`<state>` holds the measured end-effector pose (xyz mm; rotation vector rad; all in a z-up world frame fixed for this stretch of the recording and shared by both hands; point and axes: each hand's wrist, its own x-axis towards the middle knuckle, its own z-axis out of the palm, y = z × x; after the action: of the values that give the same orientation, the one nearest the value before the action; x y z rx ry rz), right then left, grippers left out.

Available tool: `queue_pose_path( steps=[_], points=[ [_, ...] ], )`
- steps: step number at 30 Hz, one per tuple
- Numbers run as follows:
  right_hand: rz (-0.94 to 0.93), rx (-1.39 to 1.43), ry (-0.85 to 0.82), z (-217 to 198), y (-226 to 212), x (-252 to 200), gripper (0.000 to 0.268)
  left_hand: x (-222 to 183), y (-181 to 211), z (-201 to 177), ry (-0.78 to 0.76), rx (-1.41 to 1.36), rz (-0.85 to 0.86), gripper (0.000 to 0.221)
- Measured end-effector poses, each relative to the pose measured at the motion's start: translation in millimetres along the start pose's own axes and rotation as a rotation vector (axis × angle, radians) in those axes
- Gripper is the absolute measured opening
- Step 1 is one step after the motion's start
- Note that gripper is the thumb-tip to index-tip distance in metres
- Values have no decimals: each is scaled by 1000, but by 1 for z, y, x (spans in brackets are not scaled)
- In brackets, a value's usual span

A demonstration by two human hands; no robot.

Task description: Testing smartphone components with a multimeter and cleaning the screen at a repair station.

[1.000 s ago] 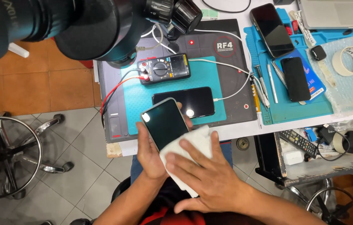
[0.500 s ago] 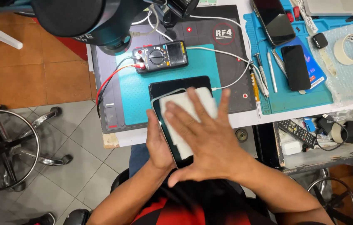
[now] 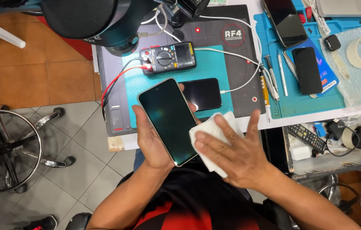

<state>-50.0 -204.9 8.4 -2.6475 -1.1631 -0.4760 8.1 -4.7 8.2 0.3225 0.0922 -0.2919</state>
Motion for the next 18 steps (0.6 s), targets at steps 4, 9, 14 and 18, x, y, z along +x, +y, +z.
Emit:
queue_pose_path(
  steps=[4,9,14,18],
  points=[
    [-60,109,-12,11,-24,5,51,2,-6,0,-34,-15,-38,86],
    [-51,152,-7,12,-19,1,54,0,-4,-6,3,15,6,87],
    [-3,83,-4,5,-13,-5,50,4,-5,-3,-34,-39,-3,87],
    [-28,142,1,11,-33,13,76,1,-14,-6,12,-48,-68,85]
  ],
)
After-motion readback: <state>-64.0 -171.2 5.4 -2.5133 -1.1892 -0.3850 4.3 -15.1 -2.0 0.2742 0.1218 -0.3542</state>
